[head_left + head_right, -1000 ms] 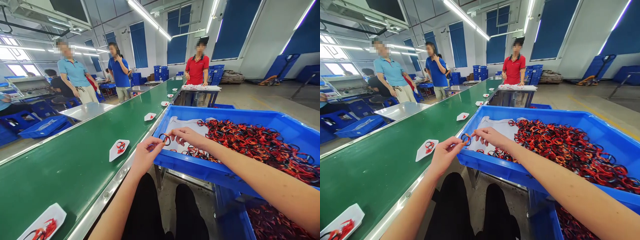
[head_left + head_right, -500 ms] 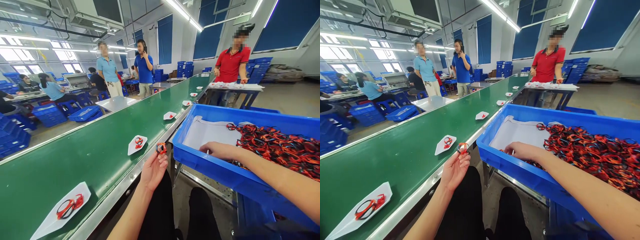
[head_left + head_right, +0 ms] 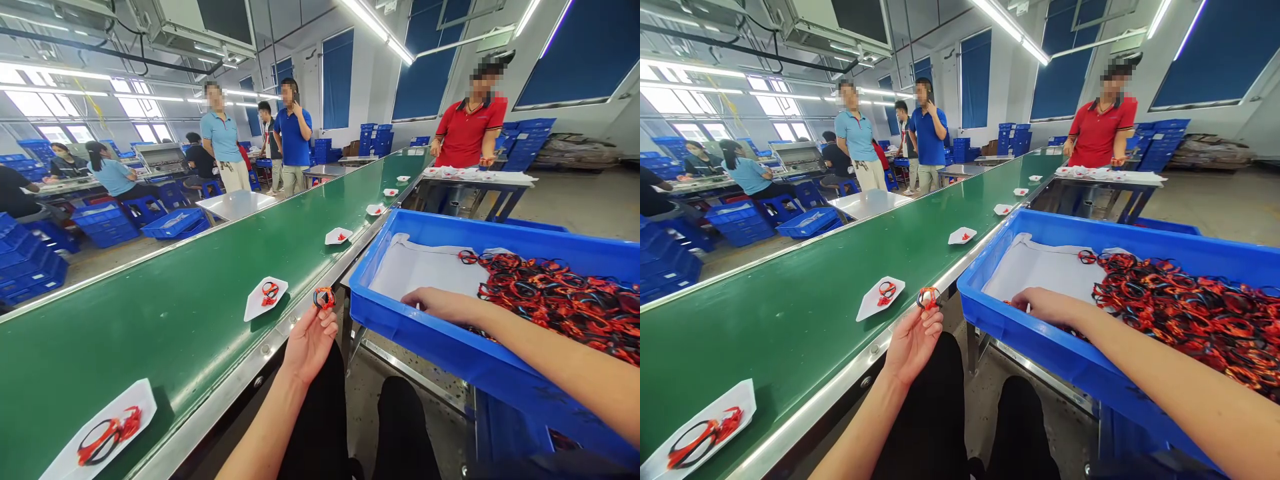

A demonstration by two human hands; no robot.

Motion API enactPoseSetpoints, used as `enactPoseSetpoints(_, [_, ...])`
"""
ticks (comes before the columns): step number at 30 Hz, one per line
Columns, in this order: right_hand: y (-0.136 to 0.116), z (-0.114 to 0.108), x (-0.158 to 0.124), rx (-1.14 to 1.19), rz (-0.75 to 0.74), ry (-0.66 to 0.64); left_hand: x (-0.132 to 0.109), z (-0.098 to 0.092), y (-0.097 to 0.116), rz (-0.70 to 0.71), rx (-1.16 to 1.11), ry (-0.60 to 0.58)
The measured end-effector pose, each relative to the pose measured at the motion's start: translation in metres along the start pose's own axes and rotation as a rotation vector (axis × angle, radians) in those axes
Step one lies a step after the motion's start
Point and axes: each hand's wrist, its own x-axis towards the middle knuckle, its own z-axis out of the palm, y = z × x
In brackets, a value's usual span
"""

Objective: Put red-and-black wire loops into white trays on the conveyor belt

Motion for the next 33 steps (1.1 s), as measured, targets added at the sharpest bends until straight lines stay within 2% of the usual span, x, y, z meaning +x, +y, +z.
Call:
enactPoseSetpoints(9, [0.008, 0.002, 0.005, -0.015, 0.026, 0.043, -0.001, -0.014, -0.002, -0.015, 0.025, -0.024])
enactPoseSetpoints(19, [0.005, -0.002, 0.005, -0.115, 0.001, 0.191, 0.0, -0.017, 0.0, -0.06, 0.137, -0.062])
enactPoseSetpoints(30, [0.005, -0.002, 0.005, -0.121, -0.001, 0.207, 0.004, -0.015, -0.001, -0.06, 0.195, -0.077])
enactPoseSetpoints(33, [0.005, -0.003, 0.005, -0.132, -0.008, 0.214, 0.004, -0.016, -0.002, -0.04, 0.282, -0.079])
